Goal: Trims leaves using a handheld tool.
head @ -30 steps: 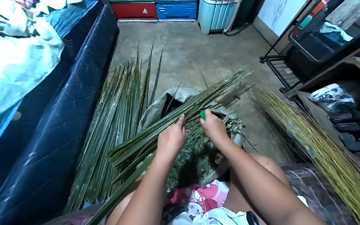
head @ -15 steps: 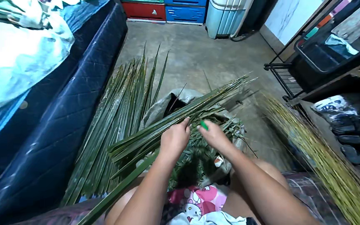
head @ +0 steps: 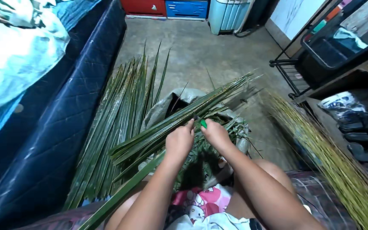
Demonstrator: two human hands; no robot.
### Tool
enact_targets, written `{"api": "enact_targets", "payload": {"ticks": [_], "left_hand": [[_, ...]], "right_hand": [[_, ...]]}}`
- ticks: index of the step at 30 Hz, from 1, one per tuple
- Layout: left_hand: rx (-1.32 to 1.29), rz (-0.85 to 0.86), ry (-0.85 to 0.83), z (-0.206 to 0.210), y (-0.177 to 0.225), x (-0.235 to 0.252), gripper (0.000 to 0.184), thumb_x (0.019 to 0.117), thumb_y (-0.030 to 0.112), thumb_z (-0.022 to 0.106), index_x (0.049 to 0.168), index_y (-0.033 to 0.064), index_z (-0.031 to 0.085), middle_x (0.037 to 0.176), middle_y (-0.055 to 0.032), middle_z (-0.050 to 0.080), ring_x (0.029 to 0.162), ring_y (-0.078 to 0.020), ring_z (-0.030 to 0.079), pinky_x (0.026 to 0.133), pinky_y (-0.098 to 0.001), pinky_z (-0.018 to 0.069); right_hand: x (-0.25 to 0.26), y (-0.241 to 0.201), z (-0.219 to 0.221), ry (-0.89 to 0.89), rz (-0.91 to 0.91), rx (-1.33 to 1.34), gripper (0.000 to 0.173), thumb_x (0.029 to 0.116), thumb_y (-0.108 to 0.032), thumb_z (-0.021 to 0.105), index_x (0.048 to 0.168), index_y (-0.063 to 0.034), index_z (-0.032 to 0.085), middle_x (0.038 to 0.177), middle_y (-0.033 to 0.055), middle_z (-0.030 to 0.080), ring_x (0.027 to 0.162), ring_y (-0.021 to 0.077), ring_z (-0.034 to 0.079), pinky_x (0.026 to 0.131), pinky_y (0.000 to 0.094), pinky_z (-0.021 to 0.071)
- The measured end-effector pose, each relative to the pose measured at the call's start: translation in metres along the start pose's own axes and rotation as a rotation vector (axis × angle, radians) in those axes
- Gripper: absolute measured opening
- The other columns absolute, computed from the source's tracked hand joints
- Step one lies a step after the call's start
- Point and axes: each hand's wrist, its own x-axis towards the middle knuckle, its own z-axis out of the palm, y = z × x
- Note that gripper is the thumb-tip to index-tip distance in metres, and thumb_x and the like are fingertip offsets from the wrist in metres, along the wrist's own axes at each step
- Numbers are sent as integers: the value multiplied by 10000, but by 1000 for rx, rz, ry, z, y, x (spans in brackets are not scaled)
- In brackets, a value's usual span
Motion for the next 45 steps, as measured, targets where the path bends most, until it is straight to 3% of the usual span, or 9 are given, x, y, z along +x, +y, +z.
{"api": "enact_targets", "payload": {"ticks": [9, 15, 19, 24, 28, 33, 37, 41, 45], "left_hand": [[-14, 9, 29, -4, -3, -9, 461, 1121, 353, 369, 1577, 328, 425, 1286, -153, 689, 1196, -362, 652, 983, -587, 489], [-178, -5, -13, -17, -19, -4, 443, 1125, 384, 362, 1539, 297, 493, 1347, -151, 656, 1246, -365, 619, 1036, -615, 448], [-295, -1, -38, -17, -34, 2, 418, 1120, 318, 357, 1478, 257, 563, 1221, -142, 696, 1092, -317, 670, 962, -570, 488], [-353, 40, -68, -16, -43, 3, 433, 1118, 411, 384, 1487, 265, 556, 1086, -118, 712, 889, -241, 675, 866, -479, 526], [-340, 32, -83, -18, -38, 1, 432, 1118, 411, 384, 1499, 283, 542, 1067, -119, 710, 869, -245, 664, 854, -475, 518], [-357, 49, -87, -17, -38, 1, 438, 1117, 417, 384, 1499, 275, 543, 1089, -127, 709, 889, -256, 669, 861, -489, 518], [-352, 35, -87, -15, -40, 0, 437, 1116, 419, 387, 1493, 268, 550, 1035, -115, 707, 852, -237, 654, 838, -473, 515], [-294, 16, -65, -17, -38, 0, 441, 1115, 428, 380, 1506, 294, 535, 1132, -131, 710, 945, -279, 678, 897, -523, 510], [-147, -1, 0, -19, -26, -4, 444, 1120, 399, 375, 1538, 308, 494, 1288, -152, 686, 1196, -366, 642, 1011, -614, 456]], "right_hand": [[25, 30, -19, 163, 152, 90, 369, 1103, -299, 438, 1287, -33, 615, 1202, 206, 688, 1152, 349, 669, 949, 558, 510], [-15, 7, 4, 3, -134, 171, 326, 1073, -272, 493, 1252, -39, 635, 1069, 186, 690, 991, 331, 683, 866, 548, 531], [-28, -7, 20, -66, -208, 93, 312, 1076, -278, 481, 1239, -49, 616, 1066, 178, 690, 1018, 334, 685, 864, 548, 527], [11, 10, -1, 135, -43, 104, 334, 1085, -282, 482, 1255, -39, 637, 1116, 205, 704, 1072, 361, 689, 907, 571, 523], [19, 21, -11, 211, 15, 174, 317, 1090, -289, 475, 1198, -38, 636, 1042, 180, 694, 1004, 331, 683, 866, 536, 516], [-13, 0, 7, 14, -147, 115, 316, 1085, -273, 472, 1261, -57, 622, 1074, 173, 690, 1012, 321, 681, 870, 536, 525], [11, 15, -2, 114, -33, 145, 325, 1089, -283, 474, 1230, -44, 643, 1078, 197, 695, 1034, 344, 682, 886, 551, 520], [19, 24, -11, 134, 7, 212, 345, 1099, -305, 465, 1248, -44, 636, 1081, 195, 688, 1022, 330, 675, 895, 535, 515], [-6, 6, 1, -21, -160, 196, 329, 1099, -296, 466, 1220, -40, 633, 1036, 163, 667, 954, 286, 659, 852, 493, 518]]}}
